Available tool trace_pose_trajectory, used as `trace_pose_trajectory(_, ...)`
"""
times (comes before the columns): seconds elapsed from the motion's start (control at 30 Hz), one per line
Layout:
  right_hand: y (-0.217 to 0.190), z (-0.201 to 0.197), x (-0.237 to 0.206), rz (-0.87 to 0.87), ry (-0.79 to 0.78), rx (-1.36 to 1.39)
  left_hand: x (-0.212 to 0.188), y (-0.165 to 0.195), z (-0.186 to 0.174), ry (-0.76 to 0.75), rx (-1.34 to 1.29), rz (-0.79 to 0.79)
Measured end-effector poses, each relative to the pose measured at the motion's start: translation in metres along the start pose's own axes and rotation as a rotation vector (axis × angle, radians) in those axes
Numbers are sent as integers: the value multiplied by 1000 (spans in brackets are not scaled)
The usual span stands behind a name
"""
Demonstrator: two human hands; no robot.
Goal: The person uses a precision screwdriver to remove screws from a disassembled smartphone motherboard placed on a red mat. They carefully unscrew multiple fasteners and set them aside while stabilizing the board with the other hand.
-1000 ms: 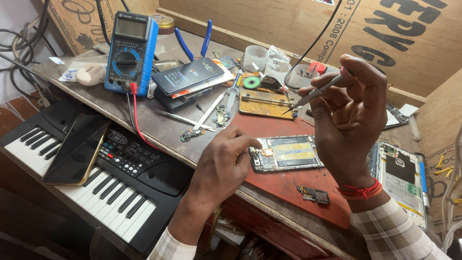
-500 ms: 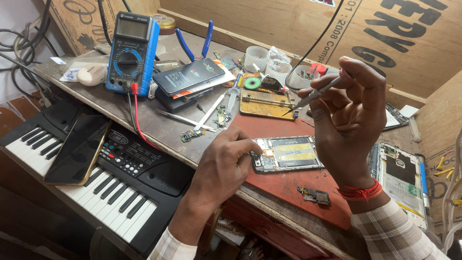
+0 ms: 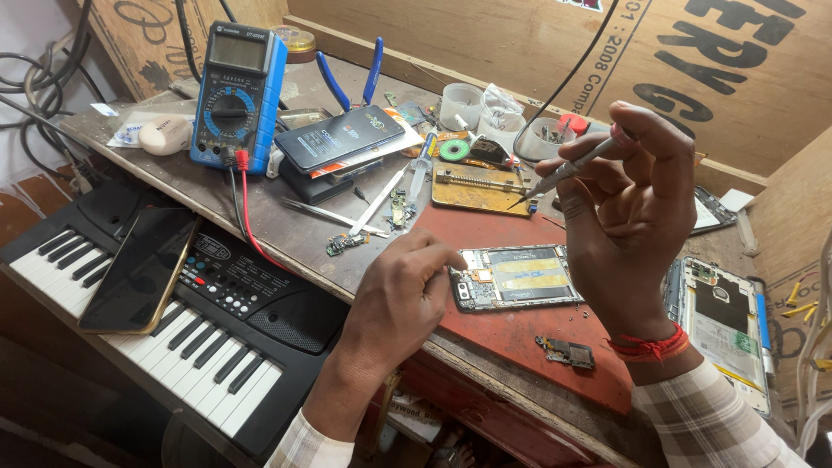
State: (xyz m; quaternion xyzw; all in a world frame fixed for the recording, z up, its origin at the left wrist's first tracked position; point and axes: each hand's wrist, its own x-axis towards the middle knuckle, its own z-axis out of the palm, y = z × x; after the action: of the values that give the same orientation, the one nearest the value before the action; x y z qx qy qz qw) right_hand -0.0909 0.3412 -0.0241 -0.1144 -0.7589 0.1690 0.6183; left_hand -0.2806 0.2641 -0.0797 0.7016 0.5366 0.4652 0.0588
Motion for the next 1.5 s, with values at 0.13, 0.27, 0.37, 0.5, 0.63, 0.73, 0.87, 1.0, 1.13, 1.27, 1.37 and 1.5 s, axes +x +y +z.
trace_pose_trajectory(0.13, -1, 0, 3, -1, 0, 8, 0, 1, -1, 10, -13, 6)
trace_pose_trajectory(0.27, 1, 0, 1, 3, -2, 6, 1, 2, -1, 7, 6, 40)
trace_pose_trajectory(0.37, 1, 0, 1, 5, -6, 2, 2, 3, -1, -9, 24, 34)
trace_pose_trajectory(0.5, -1, 2, 2, 43, -12, 25, 3, 2, 0, -11, 17, 22)
trace_pose_trajectory(0.63, 2, 2, 2, 113, -80, 58, 3, 2, -1, 21, -3, 28)
trace_pose_trajectory(0.73, 10, 3, 4, 259, -141, 88, 5, 1, -1, 4, -26, -9)
trace_pose_trajectory(0.87, 16, 7, -2, 382, -252, 187, 4, 3, -2, 29, -35, -20)
trace_pose_trajectory(1.0, 15, 9, -3, 442, -297, 198, 5, 3, -5, 25, -43, -18)
trace_pose_trajectory(1.13, 15, 11, -4, 469, -308, 193, 4, 3, -6, 17, -28, -30)
trace_pose_trajectory(1.27, 16, 13, -3, 460, -308, 183, 5, 3, -6, 34, -26, -8)
trace_pose_trajectory(1.37, 15, 13, -2, 458, -292, 196, 5, 2, -7, 33, -17, -15)
trace_pose_trajectory(1.5, 13, 15, 0, 455, -279, 212, 5, 1, -8, 15, -18, -36)
